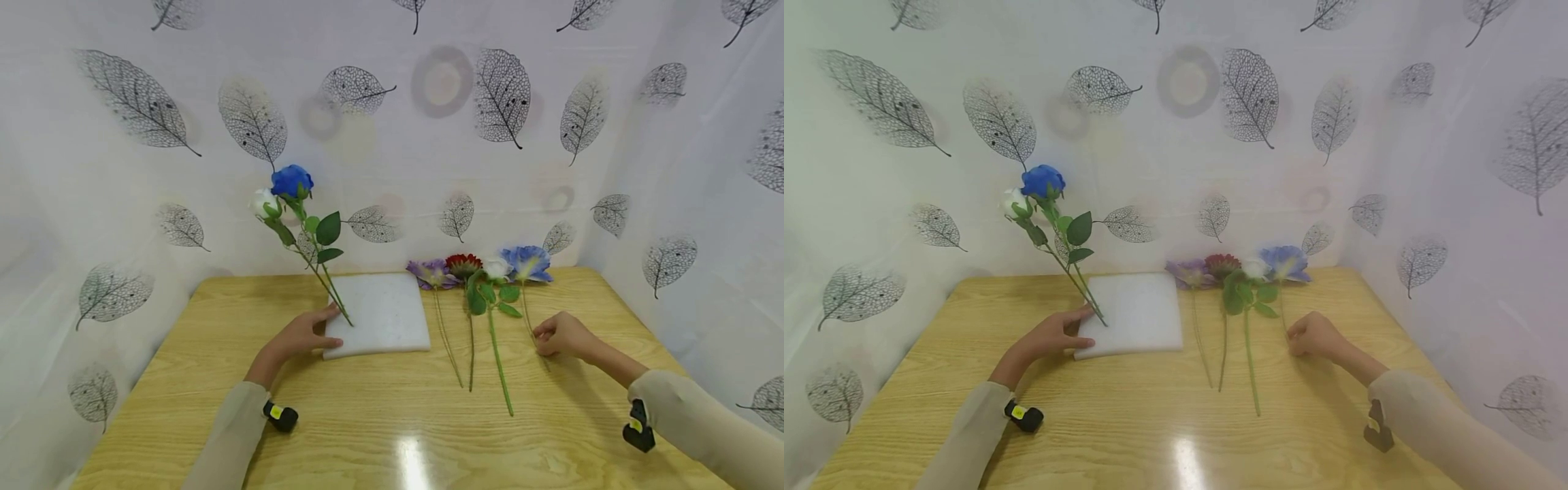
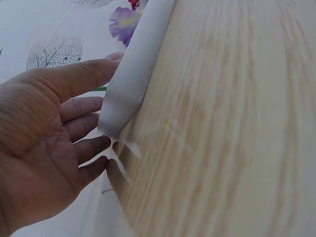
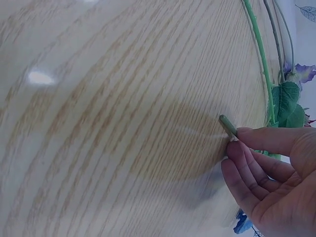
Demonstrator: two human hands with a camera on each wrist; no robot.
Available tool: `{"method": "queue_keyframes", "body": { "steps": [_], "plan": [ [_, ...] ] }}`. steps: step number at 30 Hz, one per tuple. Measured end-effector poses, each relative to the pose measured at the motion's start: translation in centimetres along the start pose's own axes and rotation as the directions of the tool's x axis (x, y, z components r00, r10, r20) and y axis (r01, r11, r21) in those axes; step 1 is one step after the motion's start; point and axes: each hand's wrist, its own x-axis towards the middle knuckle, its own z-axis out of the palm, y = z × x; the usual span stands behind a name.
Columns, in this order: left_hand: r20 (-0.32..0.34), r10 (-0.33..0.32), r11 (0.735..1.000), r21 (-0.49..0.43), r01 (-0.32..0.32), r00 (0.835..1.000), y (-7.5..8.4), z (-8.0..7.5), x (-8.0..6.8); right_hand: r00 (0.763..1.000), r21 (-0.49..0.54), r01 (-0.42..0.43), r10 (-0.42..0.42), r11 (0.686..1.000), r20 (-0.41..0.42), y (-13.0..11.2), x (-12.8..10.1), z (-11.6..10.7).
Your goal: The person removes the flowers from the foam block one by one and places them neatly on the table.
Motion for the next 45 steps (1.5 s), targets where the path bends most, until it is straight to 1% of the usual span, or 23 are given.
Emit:
{"method": "queue_keyframes", "body": {
  "steps": [5, 11, 19, 28, 29, 35, 36, 40, 43, 45],
  "plan": [
    [-0.002, 0.000, 1.000, -0.005, 0.000, 1.000, 0.1, -0.1, -0.3, 1.000, -0.012, 0.000, 0.000, 1.000, 0.003, 0.0, -0.1, 0.0],
    [-0.006, 0.001, 1.000, 0.004, -0.001, 1.000, 0.0, -0.1, -0.3, 1.000, 0.006, 0.013, -0.013, 1.000, 0.018, 0.1, -0.1, 0.1],
    [-0.004, 0.001, 1.000, 0.000, -0.001, 1.000, 0.0, 0.0, -0.3, 1.000, -0.033, 0.011, -0.011, 0.999, 0.015, 0.2, -0.1, 0.1],
    [-0.002, 0.004, 1.000, 0.004, -0.004, 1.000, 0.0, 0.0, -0.2, 1.000, -0.014, 0.016, -0.016, 1.000, 0.023, -0.2, 0.0, -0.2],
    [-0.002, 0.012, 1.000, 0.012, -0.012, 1.000, 0.0, 0.0, -0.2, 1.000, -0.017, 0.019, -0.019, 1.000, 0.022, -0.3, 0.0, -0.2],
    [-0.001, 0.013, 1.000, 0.012, -0.013, 1.000, 0.0, 0.0, -0.1, 0.999, -0.032, 0.047, -0.047, 0.998, 0.019, -0.7, 0.0, -0.5],
    [-0.002, 0.007, 1.000, 0.006, -0.007, 1.000, 0.0, -0.1, -0.1, 0.998, -0.034, 0.058, -0.057, 0.998, 0.022, -0.8, 0.1, -0.6],
    [-0.005, 0.017, 1.000, 0.016, -0.017, 1.000, -0.1, -0.1, -0.1, 0.998, -0.035, 0.068, -0.068, 0.997, 0.013, -1.2, 0.3, -0.8],
    [-0.006, 0.021, 1.000, 0.023, -0.020, 1.000, -0.1, -0.1, -0.1, 0.997, -0.049, 0.072, -0.072, 0.996, 0.007, -1.5, 0.8, -0.8],
    [-0.007, 0.012, 1.000, 0.019, -0.012, 1.000, -0.1, -0.1, -0.1, 0.997, -0.053, 0.077, -0.077, 0.996, 0.010, -1.7, 1.2, -0.7]
  ]
}}
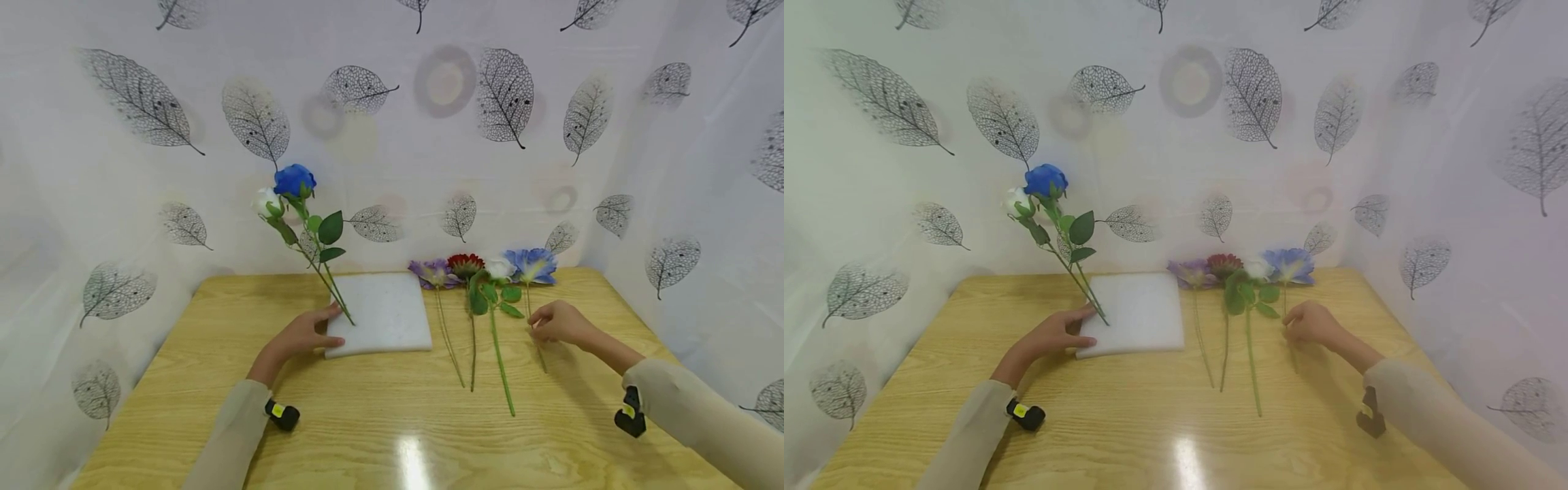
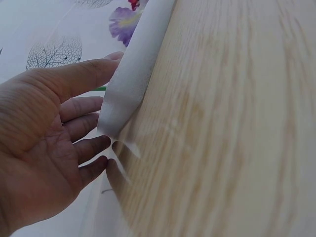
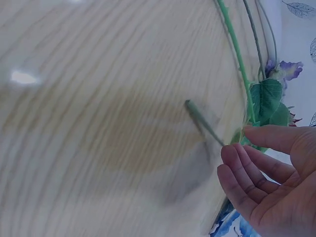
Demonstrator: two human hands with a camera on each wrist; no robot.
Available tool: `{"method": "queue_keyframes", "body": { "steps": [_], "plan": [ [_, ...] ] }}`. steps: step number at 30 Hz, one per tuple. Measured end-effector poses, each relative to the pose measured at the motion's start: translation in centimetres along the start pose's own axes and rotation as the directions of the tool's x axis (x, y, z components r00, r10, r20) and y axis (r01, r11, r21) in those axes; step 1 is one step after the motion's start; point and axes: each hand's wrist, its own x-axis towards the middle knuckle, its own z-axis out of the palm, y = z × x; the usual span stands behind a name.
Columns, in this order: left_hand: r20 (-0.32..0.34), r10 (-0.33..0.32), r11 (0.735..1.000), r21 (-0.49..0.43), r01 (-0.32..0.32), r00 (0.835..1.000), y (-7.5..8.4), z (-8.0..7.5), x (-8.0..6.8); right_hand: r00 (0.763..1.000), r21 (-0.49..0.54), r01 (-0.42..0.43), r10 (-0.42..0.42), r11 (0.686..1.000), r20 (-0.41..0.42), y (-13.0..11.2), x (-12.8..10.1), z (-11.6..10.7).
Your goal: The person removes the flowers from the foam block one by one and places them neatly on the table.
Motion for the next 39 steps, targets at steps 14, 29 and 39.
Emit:
{"method": "queue_keyframes", "body": {
  "steps": [14, 29, 39],
  "plan": [
    [0.004, -0.015, 1.000, -0.014, 0.015, 1.000, 0.0, -0.2, -0.2, 0.995, 0.111, 0.098, -0.099, 0.989, 0.003, -5.1, 5.2, 2.1],
    [0.014, -0.019, 1.000, -0.010, 0.019, 1.000, 0.1, 0.0, -0.1, 0.957, 0.316, 0.271, -0.289, 0.909, 0.011, -13.5, 9.9, 9.1],
    [-0.002, -0.037, 0.999, 0.009, 0.037, 0.999, 0.3, -0.1, 0.0, 0.937, 0.420, 0.311, -0.350, 0.853, 0.016, -16.4, 12.0, 14.3]
  ]
}}
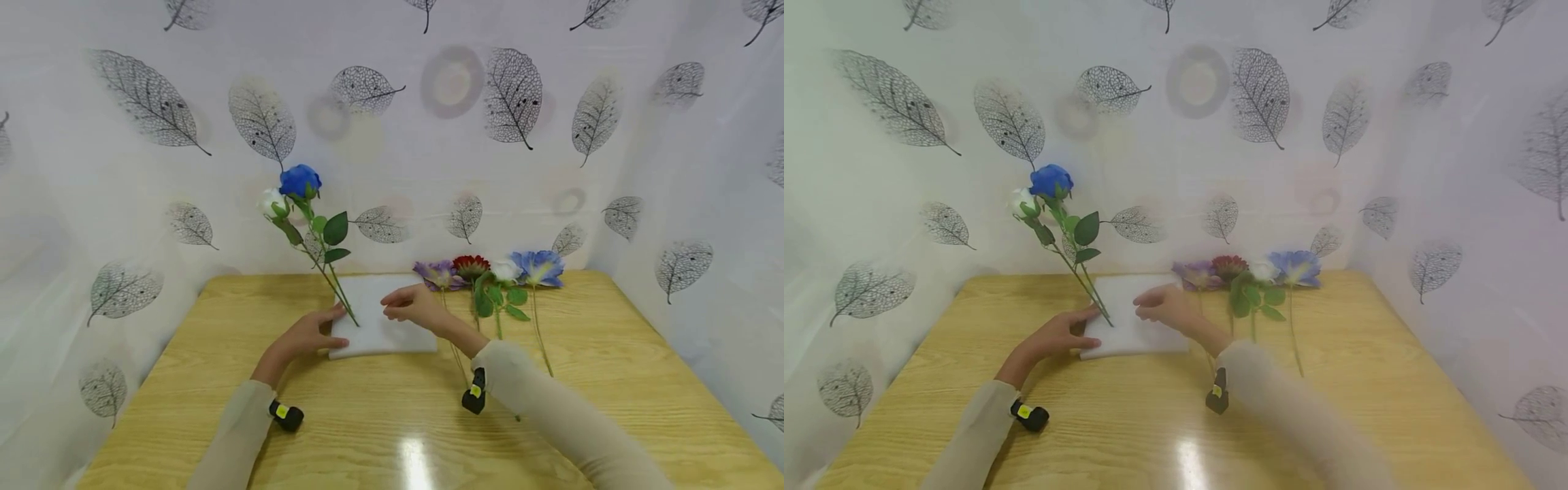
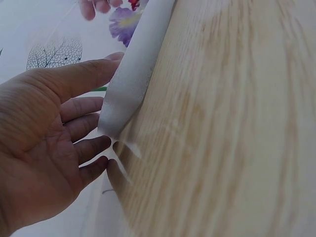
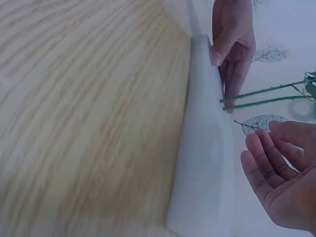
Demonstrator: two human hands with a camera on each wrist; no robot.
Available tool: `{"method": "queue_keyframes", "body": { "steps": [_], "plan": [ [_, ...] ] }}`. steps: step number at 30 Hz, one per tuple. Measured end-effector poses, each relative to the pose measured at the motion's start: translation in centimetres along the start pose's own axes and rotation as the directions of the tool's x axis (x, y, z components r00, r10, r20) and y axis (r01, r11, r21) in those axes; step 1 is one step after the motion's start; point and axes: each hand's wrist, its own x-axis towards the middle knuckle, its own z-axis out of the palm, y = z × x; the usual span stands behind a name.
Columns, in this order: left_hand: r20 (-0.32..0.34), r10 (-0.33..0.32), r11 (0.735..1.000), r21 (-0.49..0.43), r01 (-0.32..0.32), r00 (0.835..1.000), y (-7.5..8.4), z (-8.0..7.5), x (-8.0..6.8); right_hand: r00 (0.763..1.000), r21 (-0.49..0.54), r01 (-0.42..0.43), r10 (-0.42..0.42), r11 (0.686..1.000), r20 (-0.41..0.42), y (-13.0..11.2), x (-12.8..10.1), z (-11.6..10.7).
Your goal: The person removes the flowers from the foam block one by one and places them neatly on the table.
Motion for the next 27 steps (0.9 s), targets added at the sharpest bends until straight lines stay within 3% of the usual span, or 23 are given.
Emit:
{"method": "queue_keyframes", "body": {
  "steps": [13, 27],
  "plan": [
    [-0.003, 0.002, 1.000, -0.007, -0.002, 1.000, 0.0, 0.0, -0.1, 0.999, 0.026, -0.007, 0.008, 1.000, -0.051, 0.2, 2.8, 5.0],
    [0.002, 0.016, 0.999, -0.037, -0.016, 1.000, 0.0, -0.1, -0.2, 0.992, -0.023, -0.045, 0.042, 0.999, -0.116, 0.8, 3.7, 6.8]
  ]
}}
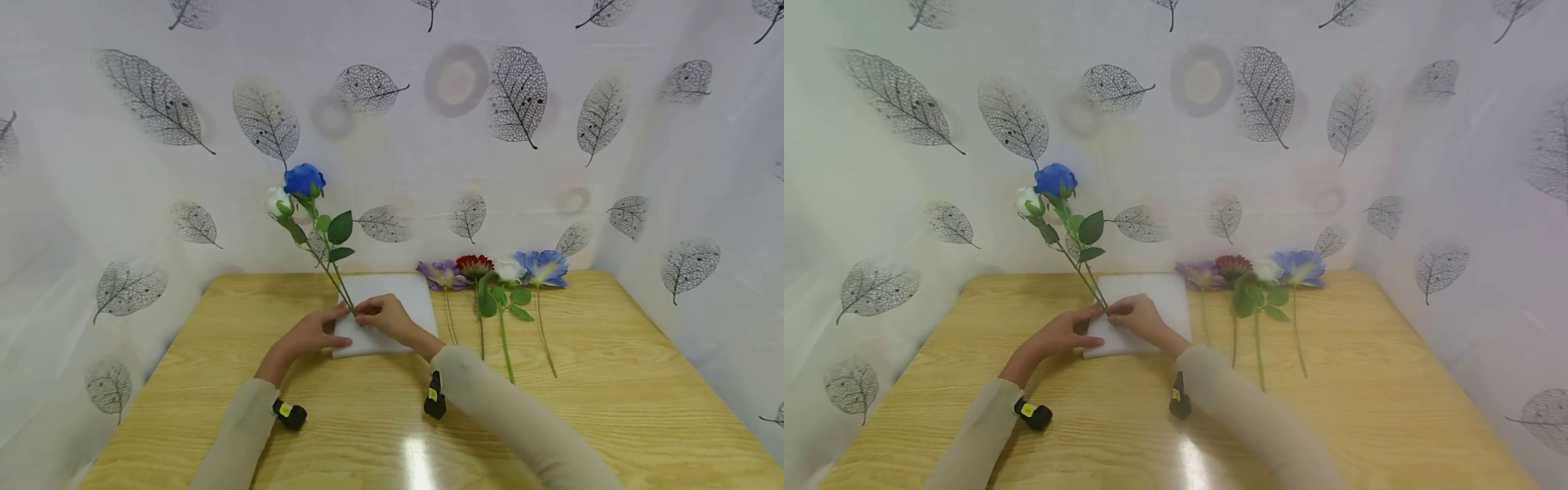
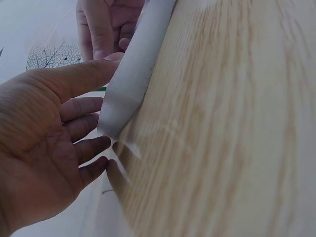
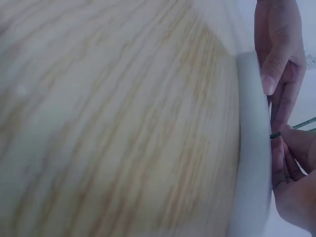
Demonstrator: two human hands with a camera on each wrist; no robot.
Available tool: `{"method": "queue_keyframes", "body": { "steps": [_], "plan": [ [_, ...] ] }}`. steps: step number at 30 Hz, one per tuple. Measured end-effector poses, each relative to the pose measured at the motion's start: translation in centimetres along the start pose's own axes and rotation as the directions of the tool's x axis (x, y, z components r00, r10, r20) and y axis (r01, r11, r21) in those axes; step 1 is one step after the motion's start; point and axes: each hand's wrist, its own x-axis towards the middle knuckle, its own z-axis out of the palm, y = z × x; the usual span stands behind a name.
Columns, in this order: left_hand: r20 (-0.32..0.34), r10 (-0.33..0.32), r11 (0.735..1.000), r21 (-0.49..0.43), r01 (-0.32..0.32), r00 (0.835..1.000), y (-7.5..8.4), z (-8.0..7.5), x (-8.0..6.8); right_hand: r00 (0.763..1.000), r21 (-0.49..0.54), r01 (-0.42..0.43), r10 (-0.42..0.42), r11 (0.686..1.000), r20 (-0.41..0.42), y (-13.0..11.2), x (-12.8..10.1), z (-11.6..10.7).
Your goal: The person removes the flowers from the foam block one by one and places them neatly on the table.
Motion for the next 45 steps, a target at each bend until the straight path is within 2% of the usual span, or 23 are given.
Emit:
{"method": "queue_keyframes", "body": {
  "steps": [5, 15, 27, 45],
  "plan": [
    [0.002, 0.004, 1.000, 0.006, -0.004, 1.000, 0.10, -0.02, 0.01, 1.000, -0.033, 0.014, -0.015, 0.999, -0.010, 0.25, 0.23, 0.08],
    [0.002, 0.009, 1.000, 0.027, -0.009, 1.000, -0.02, 0.00, 0.22, 1.000, -0.055, -0.011, 0.011, 0.998, -0.003, 0.60, 0.43, -0.01],
    [0.005, 0.011, 1.000, 0.023, -0.011, 1.000, 0.03, 0.00, 0.29, 1.000, -0.027, 0.011, -0.011, 1.000, 0.002, 0.63, 0.41, 0.13],
    [0.004, 0.010, 1.000, 0.019, -0.010, 1.000, -0.02, 0.01, 0.09, 0.999, 0.060, -0.037, 0.038, 0.998, 0.000, 0.48, 0.20, 0.19]
  ]
}}
